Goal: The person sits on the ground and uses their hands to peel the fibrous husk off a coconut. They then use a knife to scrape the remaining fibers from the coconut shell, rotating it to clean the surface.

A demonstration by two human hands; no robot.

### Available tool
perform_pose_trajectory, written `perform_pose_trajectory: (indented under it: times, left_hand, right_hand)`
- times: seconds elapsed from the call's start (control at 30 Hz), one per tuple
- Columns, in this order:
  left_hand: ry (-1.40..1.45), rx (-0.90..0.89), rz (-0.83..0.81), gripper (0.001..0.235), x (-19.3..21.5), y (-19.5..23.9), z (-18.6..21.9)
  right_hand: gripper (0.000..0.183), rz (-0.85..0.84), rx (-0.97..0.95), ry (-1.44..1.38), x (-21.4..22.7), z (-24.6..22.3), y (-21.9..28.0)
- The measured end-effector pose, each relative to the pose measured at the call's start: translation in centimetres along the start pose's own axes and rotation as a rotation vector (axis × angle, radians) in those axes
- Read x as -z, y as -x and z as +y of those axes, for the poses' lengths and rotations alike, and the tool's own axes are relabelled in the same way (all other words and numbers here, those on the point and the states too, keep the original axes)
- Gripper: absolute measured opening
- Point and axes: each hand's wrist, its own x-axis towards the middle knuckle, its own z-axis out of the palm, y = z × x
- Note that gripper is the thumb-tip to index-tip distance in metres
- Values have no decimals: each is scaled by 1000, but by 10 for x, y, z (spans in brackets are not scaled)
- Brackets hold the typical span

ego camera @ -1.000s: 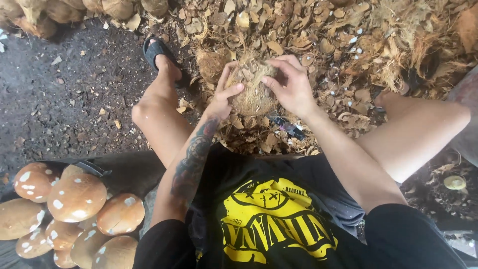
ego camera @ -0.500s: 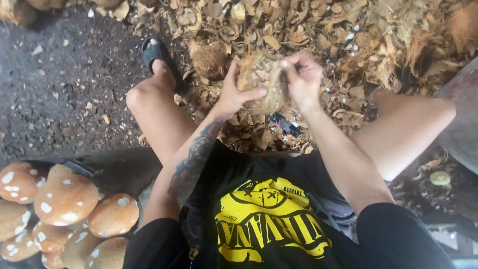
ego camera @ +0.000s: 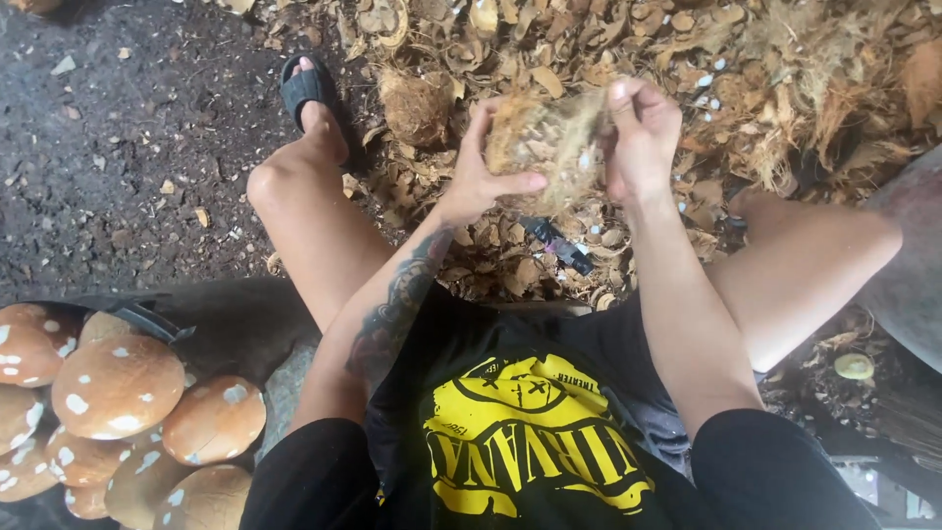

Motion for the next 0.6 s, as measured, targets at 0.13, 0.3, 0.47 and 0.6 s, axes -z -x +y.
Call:
perform_pose_trajectory:
  times: [0.13, 0.3, 0.47, 0.6]
  left_hand:
    - [188, 91, -2, 94, 12, 7, -6]
    - [135, 178, -25, 91, 13, 21, 1]
    - [-302, 244, -110, 101, 29, 10, -29]
    - [-170, 338, -126, 83, 29, 7, -40]
  right_hand:
    - [13, -590, 423, 481, 25, 20, -13]
    - [9, -393, 379, 474, -1, 29, 29]
    - [20, -429, 605, 559, 58, 85, -11]
    - [17, -348, 492, 544, -18, 10, 52]
